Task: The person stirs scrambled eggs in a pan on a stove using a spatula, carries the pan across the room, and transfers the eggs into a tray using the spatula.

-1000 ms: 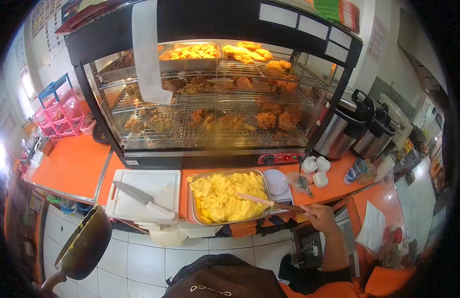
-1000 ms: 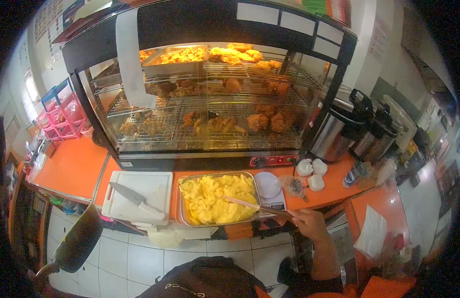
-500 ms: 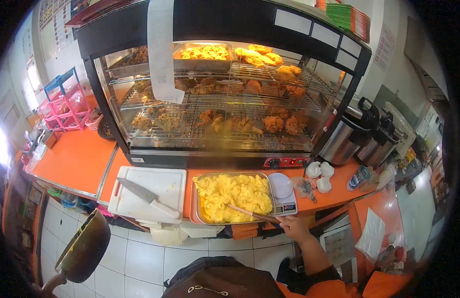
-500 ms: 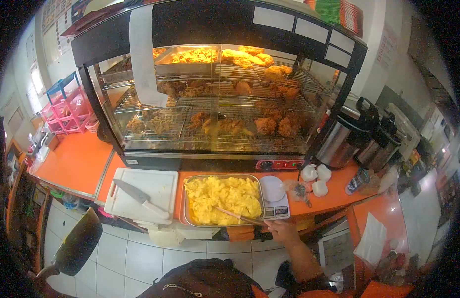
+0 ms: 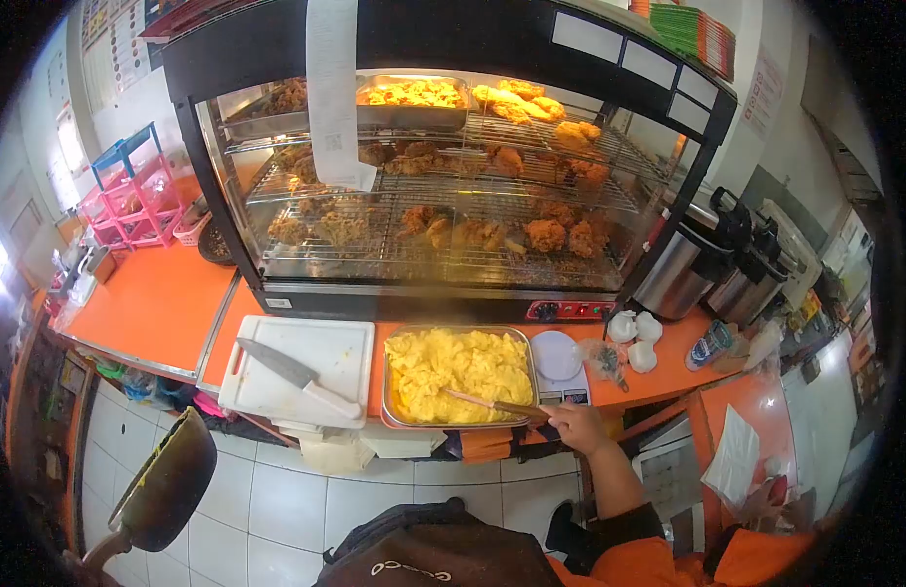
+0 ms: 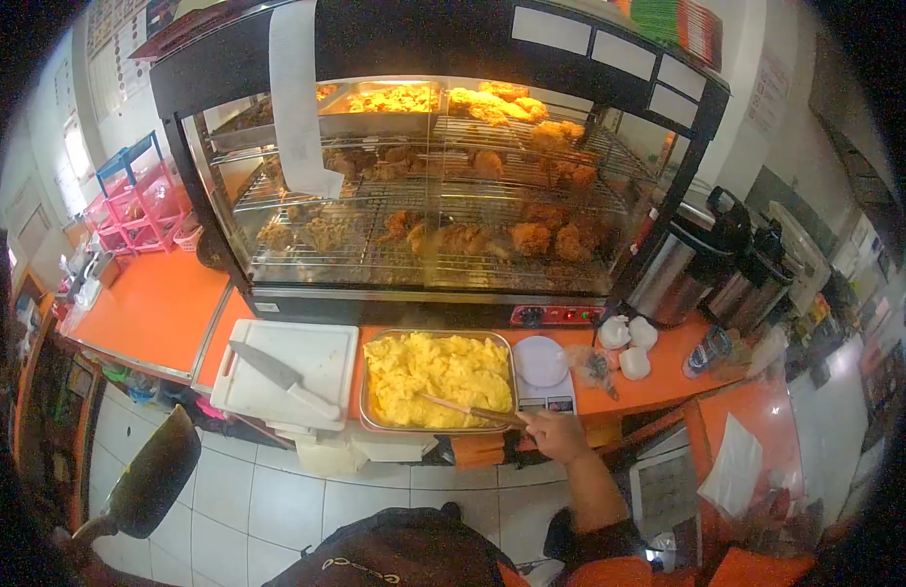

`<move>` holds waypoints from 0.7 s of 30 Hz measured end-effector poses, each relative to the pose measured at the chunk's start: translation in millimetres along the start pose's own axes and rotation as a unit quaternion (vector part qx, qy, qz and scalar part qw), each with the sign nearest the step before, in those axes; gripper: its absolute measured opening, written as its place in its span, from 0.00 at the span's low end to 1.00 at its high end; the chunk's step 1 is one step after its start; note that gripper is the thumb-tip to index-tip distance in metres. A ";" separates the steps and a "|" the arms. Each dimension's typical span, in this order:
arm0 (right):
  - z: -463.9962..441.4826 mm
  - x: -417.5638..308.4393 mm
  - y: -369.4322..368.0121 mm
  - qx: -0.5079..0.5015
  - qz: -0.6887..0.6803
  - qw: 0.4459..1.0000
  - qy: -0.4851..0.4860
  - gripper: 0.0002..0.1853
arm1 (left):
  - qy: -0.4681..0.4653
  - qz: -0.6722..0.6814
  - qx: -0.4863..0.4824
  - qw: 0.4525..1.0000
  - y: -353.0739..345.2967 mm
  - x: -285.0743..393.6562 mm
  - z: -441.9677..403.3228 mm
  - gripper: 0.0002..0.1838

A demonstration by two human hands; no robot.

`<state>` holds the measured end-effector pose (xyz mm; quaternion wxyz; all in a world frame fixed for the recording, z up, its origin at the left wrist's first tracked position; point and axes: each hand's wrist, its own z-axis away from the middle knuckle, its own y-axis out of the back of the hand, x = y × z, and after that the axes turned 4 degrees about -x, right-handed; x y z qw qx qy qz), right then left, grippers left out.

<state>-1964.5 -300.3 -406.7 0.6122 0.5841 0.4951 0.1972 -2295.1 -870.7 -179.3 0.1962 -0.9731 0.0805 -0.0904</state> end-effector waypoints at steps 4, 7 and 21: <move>1.1 9.8 -5.9 0.023 -0.005 1.000 0.019 0.15 | -0.212 -0.586 -0.042 0.781 28.7 2.4 -9.8 0.12; 6.4 0.0 -4.2 0.026 -0.007 1.000 -0.001 0.15 | -0.182 -0.425 -0.031 0.886 46.9 -7.5 -12.6 0.13; 25.2 -8.5 9.9 0.027 -0.354 0.898 -0.262 0.16 | 0.040 0.050 0.026 0.998 90.0 136.8 32.4 0.15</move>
